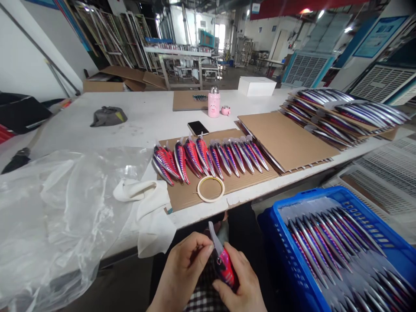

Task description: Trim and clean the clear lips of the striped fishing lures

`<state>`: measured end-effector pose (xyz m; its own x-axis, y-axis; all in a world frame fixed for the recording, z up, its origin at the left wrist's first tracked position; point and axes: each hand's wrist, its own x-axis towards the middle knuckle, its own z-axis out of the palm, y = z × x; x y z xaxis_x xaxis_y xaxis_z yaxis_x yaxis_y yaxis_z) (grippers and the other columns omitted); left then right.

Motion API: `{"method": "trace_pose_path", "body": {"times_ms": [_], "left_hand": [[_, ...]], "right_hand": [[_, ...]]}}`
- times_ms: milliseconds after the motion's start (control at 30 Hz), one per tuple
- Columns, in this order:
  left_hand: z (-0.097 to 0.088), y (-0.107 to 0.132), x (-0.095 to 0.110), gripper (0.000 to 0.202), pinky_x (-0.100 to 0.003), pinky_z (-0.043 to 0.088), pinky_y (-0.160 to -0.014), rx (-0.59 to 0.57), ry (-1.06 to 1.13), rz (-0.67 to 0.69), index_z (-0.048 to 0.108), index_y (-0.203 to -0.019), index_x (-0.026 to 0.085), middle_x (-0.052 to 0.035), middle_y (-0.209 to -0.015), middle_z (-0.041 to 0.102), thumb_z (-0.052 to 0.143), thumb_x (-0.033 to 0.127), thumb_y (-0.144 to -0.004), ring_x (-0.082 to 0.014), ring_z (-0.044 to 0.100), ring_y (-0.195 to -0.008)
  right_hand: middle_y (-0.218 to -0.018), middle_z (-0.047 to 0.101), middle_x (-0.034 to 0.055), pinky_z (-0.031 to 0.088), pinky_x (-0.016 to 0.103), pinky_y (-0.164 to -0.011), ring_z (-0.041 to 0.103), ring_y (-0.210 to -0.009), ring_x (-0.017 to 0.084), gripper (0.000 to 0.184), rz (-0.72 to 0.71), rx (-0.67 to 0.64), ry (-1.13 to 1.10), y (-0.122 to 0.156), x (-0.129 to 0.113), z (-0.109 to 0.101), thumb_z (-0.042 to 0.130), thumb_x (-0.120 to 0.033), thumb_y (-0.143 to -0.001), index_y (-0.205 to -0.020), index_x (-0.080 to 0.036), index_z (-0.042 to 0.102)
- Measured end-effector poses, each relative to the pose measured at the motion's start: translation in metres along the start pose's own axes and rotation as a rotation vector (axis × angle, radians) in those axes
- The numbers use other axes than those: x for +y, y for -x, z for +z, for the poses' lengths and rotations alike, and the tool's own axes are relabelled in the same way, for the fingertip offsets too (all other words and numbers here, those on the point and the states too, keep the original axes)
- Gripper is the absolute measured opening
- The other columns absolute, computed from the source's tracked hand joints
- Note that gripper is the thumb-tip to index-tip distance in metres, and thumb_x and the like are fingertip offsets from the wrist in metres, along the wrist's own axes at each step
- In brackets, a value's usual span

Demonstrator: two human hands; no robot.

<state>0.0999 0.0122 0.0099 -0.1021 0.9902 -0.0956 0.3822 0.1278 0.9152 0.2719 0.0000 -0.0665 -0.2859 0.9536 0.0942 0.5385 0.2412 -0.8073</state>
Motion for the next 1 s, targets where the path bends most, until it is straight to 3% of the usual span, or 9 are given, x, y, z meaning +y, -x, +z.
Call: {"method": "trace_pose_path", "body": {"times_ms": [233,500,667,867,1000], "left_hand": [[0.001,0.002,0.007,0.023,-0.021,0.030,-0.049,0.032,-0.051,-0.094,0.048,-0.063,0.021,0.0066,-0.055,0.038,0.048,0.030,-0.084,-0.0113,0.037,-0.051],[-0.006,0.002,-0.008,0.017,-0.023,0.032,-0.054,-0.080,0.111,-0.137,0.047,-0.071,0.021,0.0065,-0.060,0.039,0.047,0.027,-0.087,-0.0118,0.036,-0.056],[-0.009,0.004,-0.019,0.021,-0.024,0.037,-0.061,-0.156,0.281,-0.030,0.049,-0.079,0.021,0.0034,-0.070,0.046,0.045,0.036,-0.092,-0.0131,0.042,-0.064],[-0.002,0.011,-0.026,0.020,-0.023,0.038,-0.058,-0.030,0.319,-0.057,0.051,-0.079,0.021,0.0024,-0.067,0.052,0.050,0.038,-0.089,-0.0138,0.047,-0.062],[0.000,0.011,-0.022,0.017,-0.023,0.038,-0.059,-0.021,0.359,-0.097,0.050,-0.078,0.021,0.0035,-0.064,0.052,0.054,0.036,-0.087,-0.0129,0.045,-0.061]], "right_hand": [[-0.124,0.066,0.0099,0.052,0.041,-0.099,0.063,-0.112,0.030,0.071,-0.121,-0.007,0.104,0.000,0.004,-0.002,0.068,-0.007,-0.063,-0.132,-0.017,0.054],[-0.124,0.066,0.0116,0.056,0.036,-0.094,0.065,-0.108,0.030,0.075,-0.355,-0.117,0.250,-0.010,0.007,-0.016,0.077,-0.013,-0.065,-0.135,-0.015,0.049],[-0.125,0.066,0.0121,0.057,0.036,-0.091,0.065,-0.109,0.031,0.079,-0.344,-0.155,0.259,-0.011,0.007,-0.019,0.081,-0.013,-0.063,-0.135,-0.016,0.048],[-0.128,0.064,0.0132,0.054,0.039,-0.095,0.063,-0.112,0.032,0.078,-0.336,-0.208,0.232,-0.010,0.010,-0.016,0.079,-0.014,-0.065,-0.136,-0.016,0.049],[-0.133,0.060,0.0140,0.050,0.044,-0.101,0.059,-0.118,0.032,0.077,-0.281,-0.267,0.177,-0.008,0.018,-0.012,0.077,-0.014,-0.068,-0.139,-0.015,0.047]]}}
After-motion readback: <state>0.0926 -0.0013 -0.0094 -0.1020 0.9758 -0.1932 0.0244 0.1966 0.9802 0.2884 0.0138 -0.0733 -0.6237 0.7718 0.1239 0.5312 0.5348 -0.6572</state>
